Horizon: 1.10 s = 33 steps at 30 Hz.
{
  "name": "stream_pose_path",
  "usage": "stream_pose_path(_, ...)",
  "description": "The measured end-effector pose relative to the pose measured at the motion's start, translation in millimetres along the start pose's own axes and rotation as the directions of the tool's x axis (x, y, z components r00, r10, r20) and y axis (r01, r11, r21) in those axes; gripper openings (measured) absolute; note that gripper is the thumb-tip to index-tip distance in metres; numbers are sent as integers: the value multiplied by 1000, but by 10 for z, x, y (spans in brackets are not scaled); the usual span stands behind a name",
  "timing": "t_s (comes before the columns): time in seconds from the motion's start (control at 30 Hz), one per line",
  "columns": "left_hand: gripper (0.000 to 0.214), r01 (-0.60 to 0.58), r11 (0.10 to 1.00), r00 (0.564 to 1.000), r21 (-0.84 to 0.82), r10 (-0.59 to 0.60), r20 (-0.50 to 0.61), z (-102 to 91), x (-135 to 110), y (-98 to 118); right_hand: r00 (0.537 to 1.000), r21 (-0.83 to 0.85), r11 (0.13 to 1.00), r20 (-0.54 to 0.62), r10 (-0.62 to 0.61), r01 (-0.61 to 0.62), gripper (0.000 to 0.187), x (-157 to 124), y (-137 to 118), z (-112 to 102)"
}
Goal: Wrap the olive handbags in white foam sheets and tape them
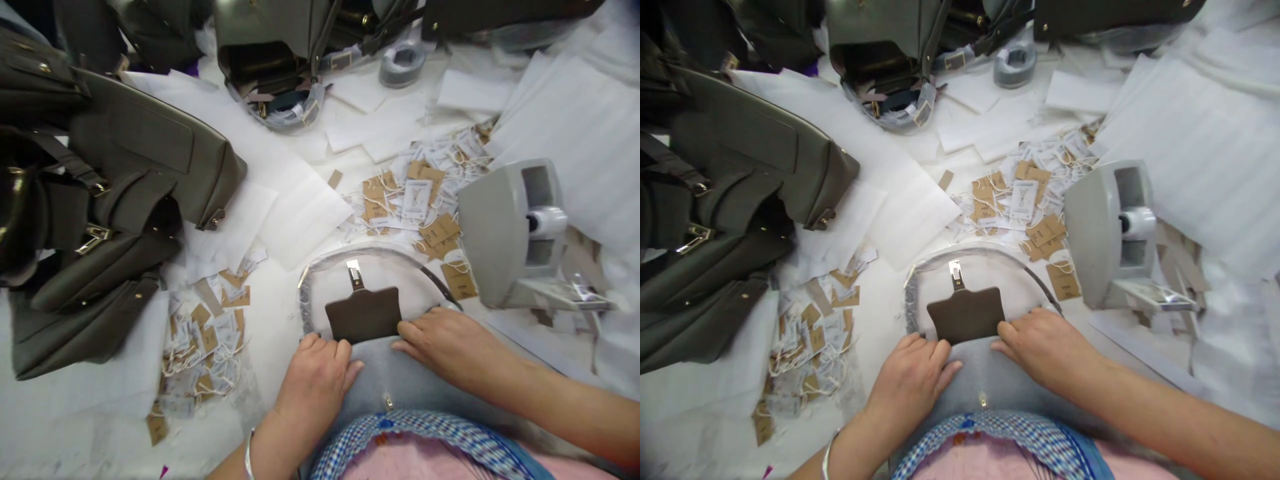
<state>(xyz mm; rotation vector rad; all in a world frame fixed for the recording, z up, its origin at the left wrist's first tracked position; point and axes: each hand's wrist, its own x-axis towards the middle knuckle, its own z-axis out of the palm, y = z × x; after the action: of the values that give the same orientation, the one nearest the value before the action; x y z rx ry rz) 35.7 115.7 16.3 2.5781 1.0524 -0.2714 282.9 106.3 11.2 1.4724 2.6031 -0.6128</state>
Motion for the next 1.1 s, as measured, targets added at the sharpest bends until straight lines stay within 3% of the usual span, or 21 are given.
stream_pose_path(0.3,25,78,996,996,-50,-80,-43,55,6,35,1000,-27,1000,-2,-1,1,23,-6,10,99)
stream_pose_path(0.4,20,103,993,984,-50,-109,-138,68,-17,78,1000,-20,1000,-19,-15,15,23,-2,9,98)
stream_pose_path(0.53,29,26,1000,939,-5,-26,-344,97,-76,195,1000,13,1000,-29,-9,9,23,2,3,89)
stream_pose_path(0.63,26,-92,996,913,12,89,-397,141,-125,275,999,19,1000,-33,-9,10,23,4,1,89)
stream_pose_path(0.77,33,-121,992,931,-36,101,-350,193,-241,328,1000,-7,1000,-18,1,-1,24,0,0,88)
stream_pose_path(0.9,70,-123,990,975,-74,106,-194,181,-407,347,999,-57,998,37,23,-21,27,0,1,62)
stream_pose_path(1.0,74,-127,987,986,-97,115,-123,175,-493,362,996,-85,996,84,31,-24,33,1,-3,28)
stream_pose_path(1.1,72,-125,986,986,-108,111,-125,209,-528,383,995,-105,994,95,40,-30,38,-10,-22,0)
